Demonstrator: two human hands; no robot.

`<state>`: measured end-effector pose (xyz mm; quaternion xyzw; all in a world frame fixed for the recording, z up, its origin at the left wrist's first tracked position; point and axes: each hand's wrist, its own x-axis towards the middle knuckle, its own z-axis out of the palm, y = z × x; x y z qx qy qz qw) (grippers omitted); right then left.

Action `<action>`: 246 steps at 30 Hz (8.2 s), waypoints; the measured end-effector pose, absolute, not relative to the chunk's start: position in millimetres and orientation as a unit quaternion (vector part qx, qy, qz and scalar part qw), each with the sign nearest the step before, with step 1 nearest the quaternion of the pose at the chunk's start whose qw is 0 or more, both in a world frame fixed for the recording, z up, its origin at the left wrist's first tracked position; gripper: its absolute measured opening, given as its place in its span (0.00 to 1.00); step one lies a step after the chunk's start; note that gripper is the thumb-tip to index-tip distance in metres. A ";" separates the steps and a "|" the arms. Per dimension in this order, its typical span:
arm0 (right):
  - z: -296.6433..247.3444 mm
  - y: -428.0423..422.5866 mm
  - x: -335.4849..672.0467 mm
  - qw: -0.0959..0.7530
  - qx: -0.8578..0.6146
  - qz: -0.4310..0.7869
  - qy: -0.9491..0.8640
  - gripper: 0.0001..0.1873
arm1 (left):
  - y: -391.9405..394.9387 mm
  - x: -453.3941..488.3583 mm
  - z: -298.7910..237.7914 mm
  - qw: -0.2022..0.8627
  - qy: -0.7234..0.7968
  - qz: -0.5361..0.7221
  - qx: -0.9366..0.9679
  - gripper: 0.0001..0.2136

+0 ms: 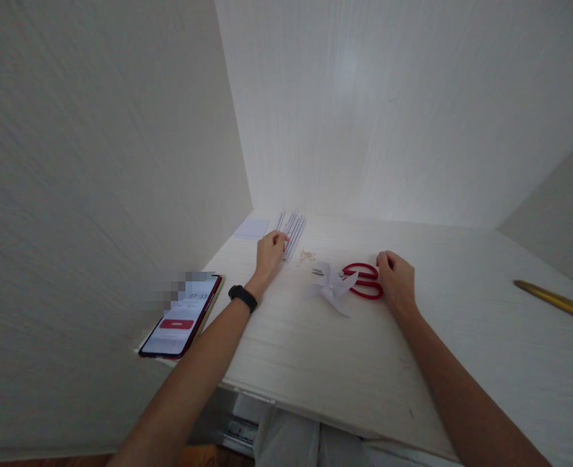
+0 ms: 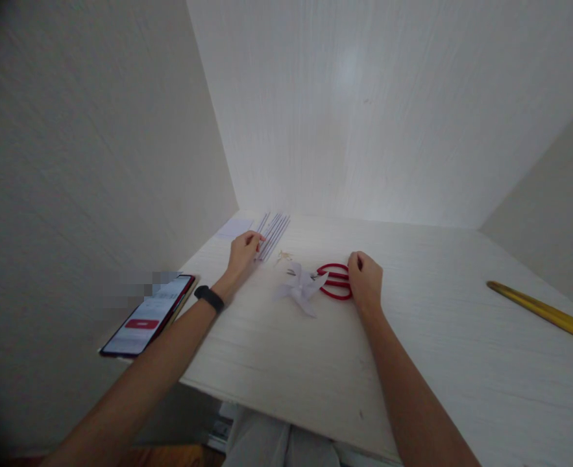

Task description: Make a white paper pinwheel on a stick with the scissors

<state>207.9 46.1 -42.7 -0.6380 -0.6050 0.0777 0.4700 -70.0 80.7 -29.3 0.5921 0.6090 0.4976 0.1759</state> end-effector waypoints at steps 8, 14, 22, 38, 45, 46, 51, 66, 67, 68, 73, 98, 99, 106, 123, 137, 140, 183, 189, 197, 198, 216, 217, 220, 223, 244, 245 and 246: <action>-41.9 45.3 207.8 0.470 -0.640 0.090 -0.601 0.17 | 85.5 -109.7 -29.3 0.039 0.705 0.441 0.553 0.13; -42.9 47.5 207.4 0.459 -0.643 0.079 -0.608 0.17 | 87.7 -117.1 -33.0 -0.002 0.732 0.376 0.568 0.13; -42.4 47.0 207.6 0.456 -0.641 0.089 -0.610 0.16 | 87.3 -117.9 -44.4 -0.032 0.740 0.252 0.622 0.19; -41.9 47.5 206.7 0.454 -0.632 0.076 -0.624 0.17 | 86.2 -108.4 -36.6 -0.049 0.731 0.237 0.638 0.14; -40.3 45.4 205.4 0.463 -0.621 0.081 -0.627 0.17 | 87.2 -111.6 -37.8 -0.034 0.741 0.250 0.623 0.14; -39.8 45.1 205.2 0.465 -0.620 0.081 -0.627 0.17 | 87.8 -113.3 -38.0 -0.030 0.746 0.255 0.615 0.14; -38.9 45.1 205.2 0.464 -0.621 0.088 -0.625 0.17 | 89.0 -120.3 -36.8 -0.008 0.765 0.280 0.580 0.14; -40.7 43.5 205.8 0.491 -0.614 0.084 -0.612 0.17 | 76.3 -123.0 -11.7 0.222 0.688 0.423 0.547 0.14; -41.0 43.8 205.8 0.500 -0.612 0.078 -0.608 0.17 | 74.1 -120.3 -8.5 0.248 0.668 0.434 0.551 0.14; -40.9 43.8 205.3 0.509 -0.610 0.070 -0.604 0.16 | 71.5 -116.6 -5.6 0.288 0.640 0.448 0.555 0.14; -27.7 36.1 194.4 0.541 -0.577 0.038 -0.611 0.15 | 54.9 -90.9 3.6 0.556 0.451 0.476 0.511 0.12; 9.2 -6.5 148.7 0.358 -0.272 0.577 -0.682 0.18 | 13.9 -54.9 15.3 0.612 0.315 0.348 0.636 0.12; 9.4 -7.8 148.2 0.330 -0.268 0.587 -0.689 0.17 | 13.3 -52.4 15.1 0.606 0.314 0.368 0.631 0.13; 9.7 -11.6 145.5 0.174 -0.169 0.642 -0.727 0.15 | 4.0 -36.6 16.4 0.640 0.274 0.420 0.582 0.18; 3.5 -9.6 144.3 0.165 -0.139 0.652 -0.727 0.17 | -3.4 -20.5 11.0 0.672 0.259 0.439 0.537 0.11; -1.0 -6.2 143.3 0.147 -0.202 0.617 -0.746 0.14 | 6.2 -22.3 3.8 0.646 0.289 0.507 0.492 0.13; -1.8 -5.8 143.1 0.135 -0.217 0.609 -0.751 0.14 | 9.7 -24.8 4.0 0.627 0.304 0.542 0.471 0.13; -19.8 25.8 182.4 0.325 -0.479 -0.029 -0.815 0.08 | 5.1 -24.3 6.5 0.588 0.285 0.559 0.510 0.11; -10.4 16.1 174.7 0.355 -0.463 -0.088 -0.807 0.10 | 10.9 -23.9 1.2 0.594 0.265 0.514 0.559 0.12; -19.1 25.9 188.1 0.223 -0.527 -0.120 -0.811 0.11 | 10.5 -21.6 -3.1 0.609 0.285 0.504 0.542 0.12; -20.1 27.2 190.5 0.213 -0.543 -0.117 -0.804 0.11 | 10.8 -21.6 -3.4 0.610 0.289 0.503 0.540 0.12; -19.2 27.8 206.9 0.128 -0.485 0.046 -0.864 0.15 | 6.5 -26.7 9.7 0.606 0.316 0.528 0.504 0.14; -19.9 28.4 207.0 0.129 -0.488 0.045 -0.862 0.15 | 6.7 -27.0 9.9 0.605 0.315 0.531 0.503 0.14; -22.4 31.3 210.1 0.144 -0.507 0.052 -0.849 0.15 | 6.9 -27.6 9.1 0.604 0.313 0.533 0.503 0.15; -23.3 34.5 216.8 0.189 -0.535 0.044 -0.822 0.17 | 6.3 -28.8 9.1 0.592 0.306 0.551 0.503 0.16; -1.1 26.8 203.3 0.532 -0.482 0.064 -0.693 0.15 | 6.2 -49.9 19.2 -0.124 0.385 0.549 0.731 0.07; -1.4 26.3 202.5 0.526 -0.478 0.065 -0.701 0.14 | 8.3 -49.2 16.4 -0.133 0.396 0.535 0.735 0.08; -2.2 26.0 201.8 0.517 -0.477 0.067 -0.708 0.14 | 10.3 -48.2 13.4 -0.136 0.406 0.524 0.737 0.08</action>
